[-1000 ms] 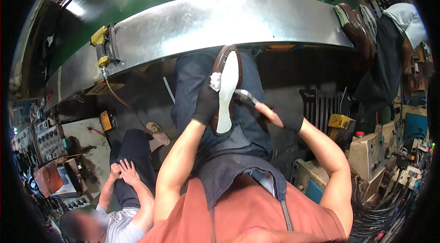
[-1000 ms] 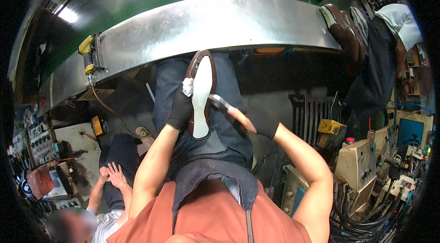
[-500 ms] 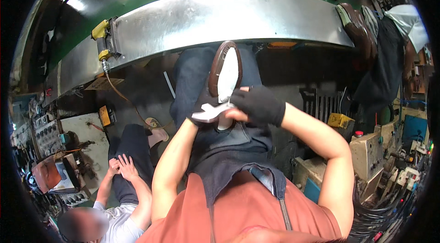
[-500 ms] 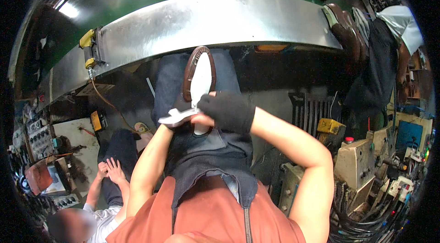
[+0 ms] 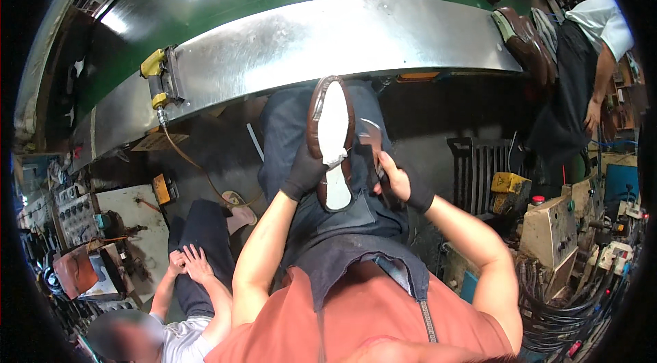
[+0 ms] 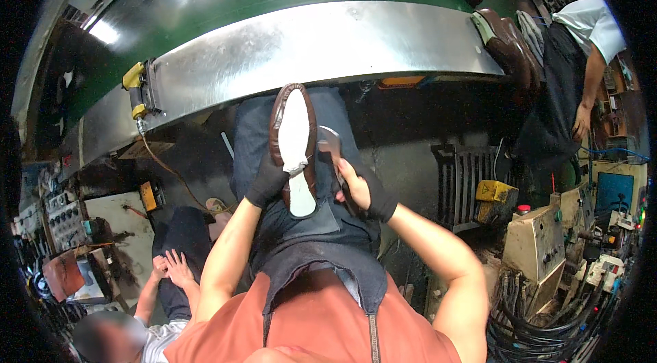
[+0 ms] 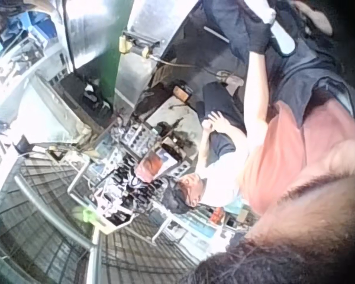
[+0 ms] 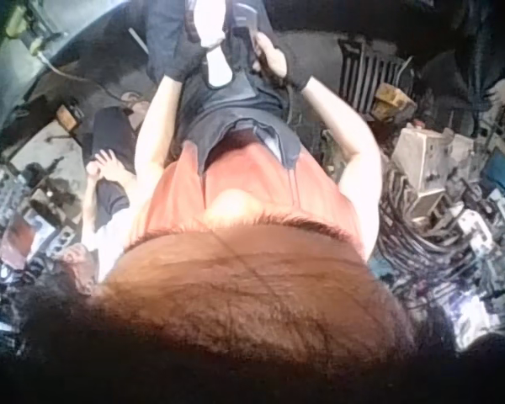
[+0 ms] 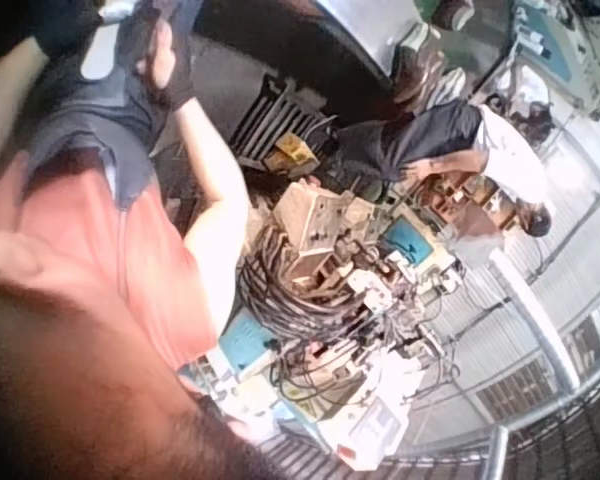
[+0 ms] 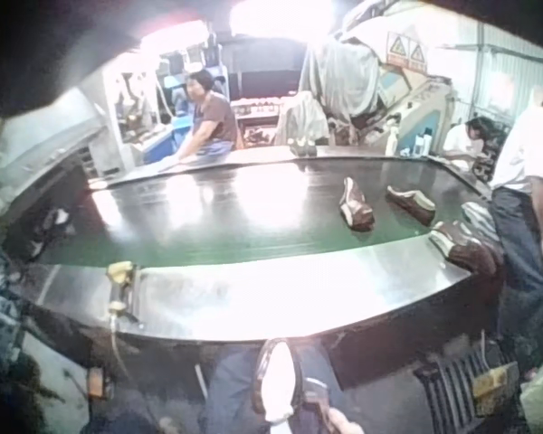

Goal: The person scrapes the white soles of brown leather shoes using a metal scraper tool. They pick up shoes from a conveyor belt, hold them on their lap, and scrape the sole surface before placing them back on the belt.

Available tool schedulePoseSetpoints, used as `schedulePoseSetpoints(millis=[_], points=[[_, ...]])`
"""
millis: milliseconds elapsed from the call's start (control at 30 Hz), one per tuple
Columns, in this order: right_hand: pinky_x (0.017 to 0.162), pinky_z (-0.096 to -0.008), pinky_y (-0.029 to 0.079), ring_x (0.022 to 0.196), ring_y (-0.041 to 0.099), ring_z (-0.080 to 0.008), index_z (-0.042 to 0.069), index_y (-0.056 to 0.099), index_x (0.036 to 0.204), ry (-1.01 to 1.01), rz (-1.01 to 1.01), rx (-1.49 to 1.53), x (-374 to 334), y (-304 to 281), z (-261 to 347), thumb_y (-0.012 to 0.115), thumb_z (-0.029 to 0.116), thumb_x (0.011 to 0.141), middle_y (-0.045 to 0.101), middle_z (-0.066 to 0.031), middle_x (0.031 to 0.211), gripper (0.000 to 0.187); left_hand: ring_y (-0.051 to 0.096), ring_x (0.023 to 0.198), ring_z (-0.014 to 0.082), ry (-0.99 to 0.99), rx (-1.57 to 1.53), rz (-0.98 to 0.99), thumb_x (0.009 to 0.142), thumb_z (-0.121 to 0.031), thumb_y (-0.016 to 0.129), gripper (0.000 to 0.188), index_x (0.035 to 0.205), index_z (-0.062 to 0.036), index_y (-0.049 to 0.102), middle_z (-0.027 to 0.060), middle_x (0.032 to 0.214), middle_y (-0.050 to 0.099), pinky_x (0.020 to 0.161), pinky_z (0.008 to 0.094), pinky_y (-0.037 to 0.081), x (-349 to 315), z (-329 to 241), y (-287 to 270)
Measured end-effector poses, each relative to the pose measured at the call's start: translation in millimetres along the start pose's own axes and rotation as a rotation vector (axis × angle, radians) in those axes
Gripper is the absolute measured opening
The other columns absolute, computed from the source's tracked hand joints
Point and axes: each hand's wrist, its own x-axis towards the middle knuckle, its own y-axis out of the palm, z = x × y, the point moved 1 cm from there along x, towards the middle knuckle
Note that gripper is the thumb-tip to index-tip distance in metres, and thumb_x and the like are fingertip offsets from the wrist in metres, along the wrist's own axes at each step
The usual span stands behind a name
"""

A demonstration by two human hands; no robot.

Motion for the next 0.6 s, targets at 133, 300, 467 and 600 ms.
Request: schedulePoseSetpoints(millis=[133, 300, 467, 600], points=[[0.069, -0.0294, 0.052, 0.063, 0.065, -0.0205, -0.003, 0.064, 0.098, 0.018, -0.215, 0.165, -12, 4, -66, 0.025, 0.069, 0.098, 0.066, -0.0118, 0.071, 0.082, 0.062, 0.101, 0.0166, -0.074, -0.187, -0.104, 0.086, -0.017, 0.073, 0.043, 0.123, -0.0009, 0.059, 0.0089, 0.114, 0.065, 0.088, 0.0323, 0.051, -13, 18, -7], [0.062, -0.0314, 0.049, 0.061, 0.065, -0.0172, 0.004, 0.064, 0.1, -0.129, -0.323, 0.106, 10, 11, -94, 0.033, 0.058, 0.102, 0.064, -0.007, 0.065, 0.062, 0.064, 0.106, 0.0221, -0.173, -0.879, -0.139, 0.092, -0.017, 0.063, 0.038, 0.127, -0.0051, 0.056, 0.0085, 0.118, 0.064, 0.094, 0.0372, 0.053, 19, -22, -9], [0.062, -0.0341, 0.05, 0.063, 0.066, -0.0163, 0.002, 0.062, 0.094, -0.017, -0.268, 0.081, 56, -5, -59, 0.034, 0.056, 0.102, 0.063, -0.0086, 0.063, 0.061, 0.062, 0.108, 0.0211, -0.047, -0.628, -0.013, 0.094, -0.03, 0.062, 0.048, 0.132, -0.0049, 0.051, 0.0081, 0.118, 0.062, 0.092, 0.0372, 0.053, 171, -152, -47], [0.062, -0.031, 0.053, 0.059, 0.066, -0.0171, 0.009, 0.064, 0.119, -0.078, -0.218, -0.452, 82, -18, -3, 0.039, 0.046, 0.103, 0.069, -0.0063, 0.073, 0.047, 0.06, 0.111, 0.018, 0.256, -0.353, -0.087, 0.098, -0.034, 0.06, 0.051, 0.138, -0.0053, 0.048, 0.0062, 0.124, 0.059, 0.092, 0.0348, 0.051, 279, -212, -60]])
